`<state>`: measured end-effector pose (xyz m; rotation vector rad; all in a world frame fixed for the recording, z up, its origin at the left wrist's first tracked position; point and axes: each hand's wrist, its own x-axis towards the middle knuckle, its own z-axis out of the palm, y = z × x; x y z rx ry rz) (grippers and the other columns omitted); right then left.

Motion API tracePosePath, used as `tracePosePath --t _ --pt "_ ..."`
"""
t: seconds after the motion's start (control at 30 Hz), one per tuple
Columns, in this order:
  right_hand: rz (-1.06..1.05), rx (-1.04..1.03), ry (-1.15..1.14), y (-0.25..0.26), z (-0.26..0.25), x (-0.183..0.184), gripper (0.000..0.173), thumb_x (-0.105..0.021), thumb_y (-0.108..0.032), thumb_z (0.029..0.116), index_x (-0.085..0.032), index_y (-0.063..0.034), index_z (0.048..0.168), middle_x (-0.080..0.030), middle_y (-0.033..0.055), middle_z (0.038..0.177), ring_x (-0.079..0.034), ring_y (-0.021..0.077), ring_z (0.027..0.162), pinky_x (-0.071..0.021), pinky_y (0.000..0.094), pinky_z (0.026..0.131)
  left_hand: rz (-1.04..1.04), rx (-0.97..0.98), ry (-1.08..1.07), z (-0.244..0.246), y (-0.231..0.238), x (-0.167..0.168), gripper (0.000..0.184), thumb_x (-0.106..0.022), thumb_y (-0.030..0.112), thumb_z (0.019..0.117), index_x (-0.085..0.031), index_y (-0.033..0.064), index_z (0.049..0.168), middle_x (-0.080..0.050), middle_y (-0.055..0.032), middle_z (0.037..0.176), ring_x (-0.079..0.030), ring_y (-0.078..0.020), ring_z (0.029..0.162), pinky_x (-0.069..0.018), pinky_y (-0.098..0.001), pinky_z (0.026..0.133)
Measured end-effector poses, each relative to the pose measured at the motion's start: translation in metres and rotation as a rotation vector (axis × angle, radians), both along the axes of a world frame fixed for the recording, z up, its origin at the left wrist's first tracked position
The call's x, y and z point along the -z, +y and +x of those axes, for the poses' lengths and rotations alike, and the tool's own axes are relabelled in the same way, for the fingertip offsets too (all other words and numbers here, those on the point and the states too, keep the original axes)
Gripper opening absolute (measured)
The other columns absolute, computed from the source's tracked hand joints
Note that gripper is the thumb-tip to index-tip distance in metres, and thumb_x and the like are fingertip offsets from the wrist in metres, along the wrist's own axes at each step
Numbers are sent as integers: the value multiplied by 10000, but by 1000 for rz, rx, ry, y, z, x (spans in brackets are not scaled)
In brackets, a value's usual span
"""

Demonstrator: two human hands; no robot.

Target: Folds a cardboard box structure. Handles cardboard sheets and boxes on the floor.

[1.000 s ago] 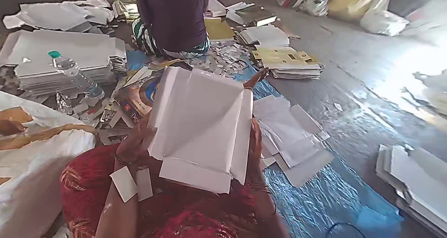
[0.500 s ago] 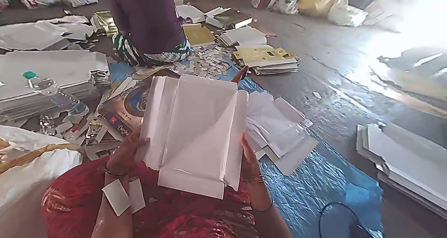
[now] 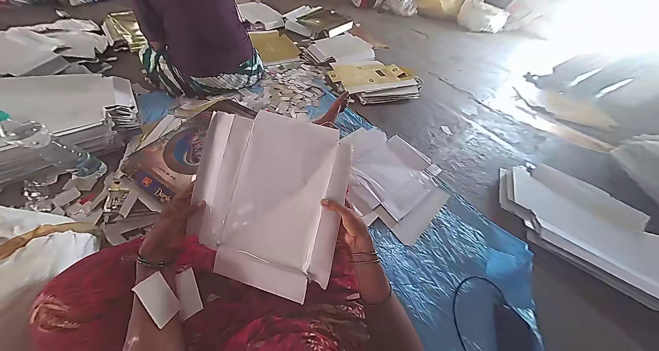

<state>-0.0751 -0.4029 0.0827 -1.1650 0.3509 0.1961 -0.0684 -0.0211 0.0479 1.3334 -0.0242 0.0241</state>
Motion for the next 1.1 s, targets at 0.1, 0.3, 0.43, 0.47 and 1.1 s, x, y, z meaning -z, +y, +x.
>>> tracePosePath --t 0.1,0.3,0.43,0.47,1.1 --pt "1 -21 -14 2 0 4 533 -700 -78 861 -469 -18 1337 -695 77 992 -707 125 858 -617 293 769 85 -53 56 2 0 2 570 -510 -42 927 -402 51 1479 -696 -23 1191 -711 -89 982 -609 -271 840" --pt "41 -69 -120 7 1 11 382 -618 -108 911 -502 -18 1264 -702 52 969 -709 107 864 -615 287 797 89 -88 135 8 0 12 552 -486 -67 950 -420 61 1483 -680 -42 1234 -704 -99 1000 -602 -278 844" --pt "4 -181 -250 30 1 -2 410 -540 -145 993 -478 21 1364 -687 65 1095 -684 85 972 -580 270 898 116 -140 204 6 5 20 421 -404 47 1052 -418 45 1473 -684 -53 1181 -703 -93 955 -606 -298 830" --pt "-33 -200 -244 39 0 -8 413 -591 -147 992 -490 25 1354 -696 75 1075 -696 98 943 -595 278 867 148 -162 204 7 5 21 400 -387 88 1074 -420 39 1469 -682 -53 1170 -698 -86 952 -604 -301 833" --pt "-37 92 -420 -22 23 35 430 -662 -22 929 -552 19 1343 -684 131 1141 -682 167 1018 -583 353 929 278 -114 71 32 -41 -23 363 -429 112 1067 -456 43 1422 -685 7 1105 -694 -37 924 -610 -250 808"
